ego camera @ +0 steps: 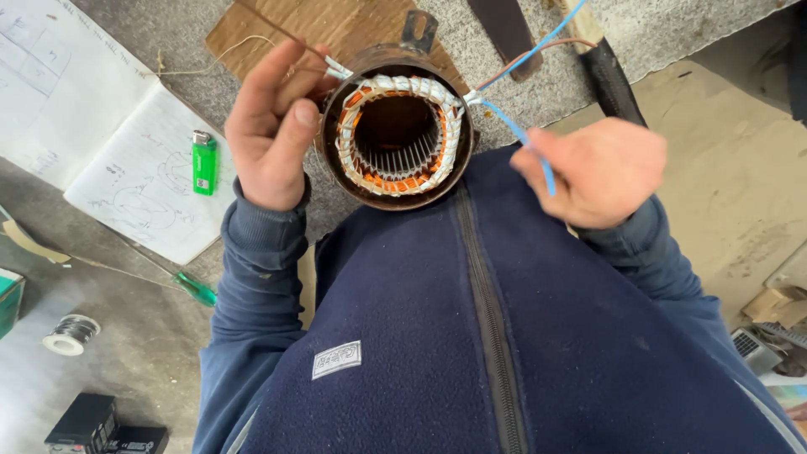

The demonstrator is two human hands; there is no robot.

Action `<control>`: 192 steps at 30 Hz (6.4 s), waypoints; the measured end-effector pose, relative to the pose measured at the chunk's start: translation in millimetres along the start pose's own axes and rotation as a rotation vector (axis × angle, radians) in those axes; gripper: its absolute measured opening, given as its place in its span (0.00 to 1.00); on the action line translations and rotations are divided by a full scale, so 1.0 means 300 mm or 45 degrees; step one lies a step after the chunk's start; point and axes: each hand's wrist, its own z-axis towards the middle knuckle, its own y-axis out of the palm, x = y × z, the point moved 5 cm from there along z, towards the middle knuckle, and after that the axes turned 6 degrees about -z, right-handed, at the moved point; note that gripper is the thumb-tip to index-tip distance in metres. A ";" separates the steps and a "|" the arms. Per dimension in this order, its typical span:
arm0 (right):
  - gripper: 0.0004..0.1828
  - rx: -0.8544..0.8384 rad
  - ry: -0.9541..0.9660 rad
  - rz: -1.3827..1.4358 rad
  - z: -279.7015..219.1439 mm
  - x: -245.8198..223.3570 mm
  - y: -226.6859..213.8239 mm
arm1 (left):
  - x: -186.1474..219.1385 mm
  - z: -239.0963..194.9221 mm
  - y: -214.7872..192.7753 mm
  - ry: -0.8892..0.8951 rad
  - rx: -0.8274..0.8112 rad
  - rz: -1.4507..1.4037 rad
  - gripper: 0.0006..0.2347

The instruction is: Strip wire insulation and assemble components of an electric motor stator using various hand tools.

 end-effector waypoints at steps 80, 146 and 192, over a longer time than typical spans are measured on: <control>0.09 0.103 0.108 0.473 -0.045 -0.013 0.045 | -0.087 0.173 -0.030 -0.288 0.116 -0.019 0.13; 0.13 0.173 0.134 -0.055 -0.005 0.011 -0.050 | -0.028 0.219 0.617 0.303 -0.569 1.778 0.08; 0.10 -0.234 0.496 0.462 -0.064 0.226 0.013 | -0.028 0.205 0.632 0.386 -0.710 1.774 0.09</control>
